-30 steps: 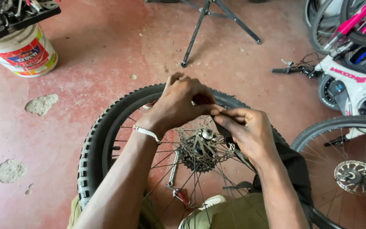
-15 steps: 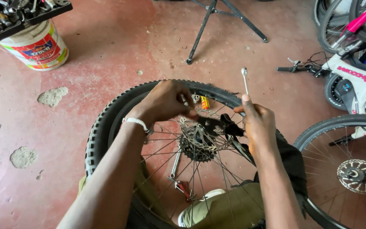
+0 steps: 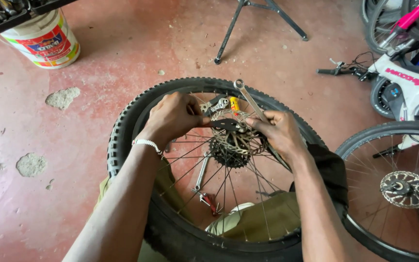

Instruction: Cleaning and maintaining a bicycle wheel cassette and hub using various tools.

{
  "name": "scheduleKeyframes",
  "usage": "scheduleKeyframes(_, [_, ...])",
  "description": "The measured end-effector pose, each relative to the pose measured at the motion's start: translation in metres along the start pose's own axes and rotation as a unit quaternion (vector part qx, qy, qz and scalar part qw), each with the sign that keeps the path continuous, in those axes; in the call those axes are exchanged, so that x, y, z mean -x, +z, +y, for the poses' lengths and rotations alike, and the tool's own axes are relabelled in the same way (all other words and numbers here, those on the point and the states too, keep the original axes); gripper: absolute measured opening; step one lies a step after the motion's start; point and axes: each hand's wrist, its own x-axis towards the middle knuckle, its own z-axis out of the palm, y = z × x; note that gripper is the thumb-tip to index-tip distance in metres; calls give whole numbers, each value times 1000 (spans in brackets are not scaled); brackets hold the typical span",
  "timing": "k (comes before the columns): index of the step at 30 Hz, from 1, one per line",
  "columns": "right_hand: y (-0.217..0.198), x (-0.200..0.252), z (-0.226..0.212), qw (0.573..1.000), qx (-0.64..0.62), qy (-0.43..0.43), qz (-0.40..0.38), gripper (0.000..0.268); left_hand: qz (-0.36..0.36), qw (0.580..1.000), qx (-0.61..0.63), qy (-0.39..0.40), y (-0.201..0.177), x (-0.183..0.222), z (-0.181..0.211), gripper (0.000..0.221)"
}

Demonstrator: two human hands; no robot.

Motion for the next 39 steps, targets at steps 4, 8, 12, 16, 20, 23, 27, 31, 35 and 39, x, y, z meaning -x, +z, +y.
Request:
scheduleKeyframes(4, [-5,5,-5,999,-17,-5,-29,18,14,1000,3,10,5,0,-1,25])
scheduleKeyframes(8, [-2,9,-21,998,-30,-38,-48,14,23,999,-9,21,3,4,2,25])
scheduleKeyframes(12, [-2,9,-16,997,-20,-49,-52,13,13,999,-27,42,-2,6,4,23])
scheduleKeyframes(16, [2,3,-10,997,-8,-56,-46,16,-34,998,11,53,-10,17,11,23])
scheduleKeyframes(20, [4,1,-6,998,12,-51,-39,19,-54,995,36,73,-10,18,13,19])
scheduleKeyframes(23, [3,1,-7,997,4,-61,-42,15,-30,993,21,115,-1,4,4,25])
scheduleKeyframes(27, [6,1,-5,998,-3,-45,-34,15,-28,992,2,120,-3,5,6,25])
scheduleKeyframes(31, [8,2,-10,998,1,-60,-32,19,-43,992,-14,120,-7,13,13,30])
scheduleKeyframes(35, [7,2,-11,997,-4,-65,-33,20,-42,992,-11,115,-7,15,18,30])
scheduleKeyframes(39, [6,-2,-2,998,-15,-66,-19,19,-32,992,-2,122,16,-6,10,30])
